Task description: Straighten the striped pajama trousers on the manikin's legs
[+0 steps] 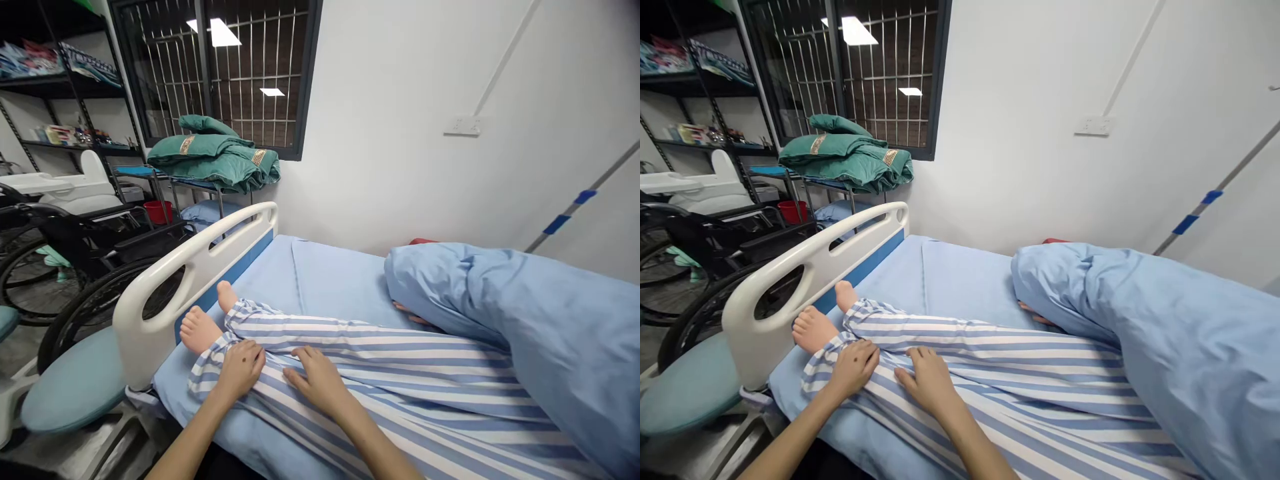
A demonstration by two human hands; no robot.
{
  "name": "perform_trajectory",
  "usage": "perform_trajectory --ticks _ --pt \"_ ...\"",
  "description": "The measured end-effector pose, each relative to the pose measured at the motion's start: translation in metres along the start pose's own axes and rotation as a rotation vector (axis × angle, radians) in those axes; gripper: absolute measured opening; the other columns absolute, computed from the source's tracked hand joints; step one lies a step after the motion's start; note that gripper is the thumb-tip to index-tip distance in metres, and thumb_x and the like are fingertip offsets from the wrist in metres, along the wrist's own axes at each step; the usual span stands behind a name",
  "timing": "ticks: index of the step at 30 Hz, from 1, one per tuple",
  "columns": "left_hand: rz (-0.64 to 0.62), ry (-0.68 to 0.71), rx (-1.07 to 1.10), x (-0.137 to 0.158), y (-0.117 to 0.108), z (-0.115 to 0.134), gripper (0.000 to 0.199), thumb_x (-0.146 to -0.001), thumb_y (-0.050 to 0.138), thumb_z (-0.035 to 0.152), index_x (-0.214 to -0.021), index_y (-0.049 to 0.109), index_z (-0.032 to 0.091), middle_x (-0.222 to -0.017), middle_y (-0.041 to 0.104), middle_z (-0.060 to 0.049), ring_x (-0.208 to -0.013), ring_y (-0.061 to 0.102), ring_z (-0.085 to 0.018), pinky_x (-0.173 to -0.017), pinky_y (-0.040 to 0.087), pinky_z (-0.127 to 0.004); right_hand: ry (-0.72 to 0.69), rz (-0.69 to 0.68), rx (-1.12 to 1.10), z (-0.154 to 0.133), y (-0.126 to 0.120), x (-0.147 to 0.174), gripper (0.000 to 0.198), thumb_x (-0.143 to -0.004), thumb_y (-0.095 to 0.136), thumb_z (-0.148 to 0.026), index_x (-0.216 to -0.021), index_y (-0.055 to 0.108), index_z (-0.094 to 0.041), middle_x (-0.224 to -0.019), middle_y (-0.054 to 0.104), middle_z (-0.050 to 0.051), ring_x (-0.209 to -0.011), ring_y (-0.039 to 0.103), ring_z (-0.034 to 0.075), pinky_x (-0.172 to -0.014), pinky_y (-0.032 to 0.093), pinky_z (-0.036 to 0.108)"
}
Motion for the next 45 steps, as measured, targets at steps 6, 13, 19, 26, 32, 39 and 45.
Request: perform_trajectory --ticks 6,13,19,26,32,39,45 --pt "-0.028 0.105 -0.087 0.003 -0.001 0.002 0.029 -0.088 0.035 0.021 -0.072 0.059 0.017 -0.074 0.062 -0.004 -0.077 0.054 -0.017 -0.071 0.039 -0.03 0.054 -0.041 0.054 0.004 0.018 0.008 0.04 -0.089 0.032 -0.05 -0.095 0.058 -0.02 -0.089 0.063 0.007 -0.086 0.057 0.021 -0.069 0.033 0.027" --pt "0.073 -0.019 -0.014 0.009 -0.021 -0.003 0.02 -0.083 0.039 0.016 -0.086 0.059 0.018 -0.089 0.06 -0.005 -0.088 0.053 -0.018 -0.081 0.042 -0.031 0.014 -0.004 0.09 -0.002 0.016 0.008 0.037 -0.088 0.035 -0.048 -0.088 0.058 -0.019 -0.085 0.064 0.006 -0.082 0.058 0.02 -0.066 0.03 0.027" --pt "0.191 -0.082 -0.289 0.027 -0.058 -0.029 0.029 -0.08 0.041 0.014 -0.103 0.059 0.014 -0.112 0.056 -0.013 -0.11 0.046 -0.026 -0.098 0.034 -0.042 0.028 0.001 0.083 -0.001 0.016 0.009 0.037 -0.088 0.035 -0.048 -0.087 0.058 -0.018 -0.084 0.064 0.006 -0.08 0.058 0.019 -0.065 0.03 0.027" --pt "-0.055 0.075 -0.289 0.027 -0.05 -0.035 0.031 -0.074 0.044 0.009 -0.099 0.061 0.018 -0.11 0.06 -0.009 -0.115 0.043 -0.028 -0.102 0.026 -0.047 0.04 0.012 0.074 0.001 0.017 0.009 0.037 -0.087 0.036 -0.047 -0.086 0.058 -0.018 -0.083 0.064 0.007 -0.078 0.057 0.019 -0.063 0.029 0.027" --pt "-0.218 -0.134 0.091 0.013 -0.043 -0.039 0.031 -0.067 0.04 0.006 -0.088 0.06 0.017 -0.094 0.062 -0.006 -0.09 0.055 -0.018 -0.082 0.041 -0.03 0.036 0.023 0.071 0.001 0.016 0.009 0.038 -0.087 0.035 -0.048 -0.086 0.058 -0.018 -0.082 0.064 0.006 -0.077 0.058 0.019 -0.062 0.029 0.026" --pt "-0.427 -0.45 0.422 0.003 -0.034 -0.065 0.036 -0.067 0.05 0.028 -0.1 0.061 0.016 -0.098 0.066 -0.005 -0.092 0.059 -0.02 -0.083 0.042 -0.027 0.037 0.026 0.066 0.001 0.016 0.01 0.038 -0.087 0.036 -0.048 -0.086 0.059 -0.017 -0.084 0.065 0.007 -0.078 0.058 0.019 -0.063 0.03 0.026" --pt "-0.431 -0.378 0.446 -0.012 -0.043 -0.065 0.034 -0.072 0.049 0.03 -0.096 0.066 0.015 -0.101 0.068 -0.005 -0.096 0.059 -0.021 -0.087 0.04 -0.026 0.042 0.027 0.073 0.0 0.015 0.01 0.038 -0.087 0.035 -0.048 -0.085 0.058 -0.017 -0.082 0.065 0.006 -0.078 0.058 0.019 -0.063 0.03 0.026"
Point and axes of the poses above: each hand's wrist, its own x-axis away from the middle knuckle, its own y-axis out of the palm, z = x × y, the point moved 7 cm from there along -x, towards the middle knuckle
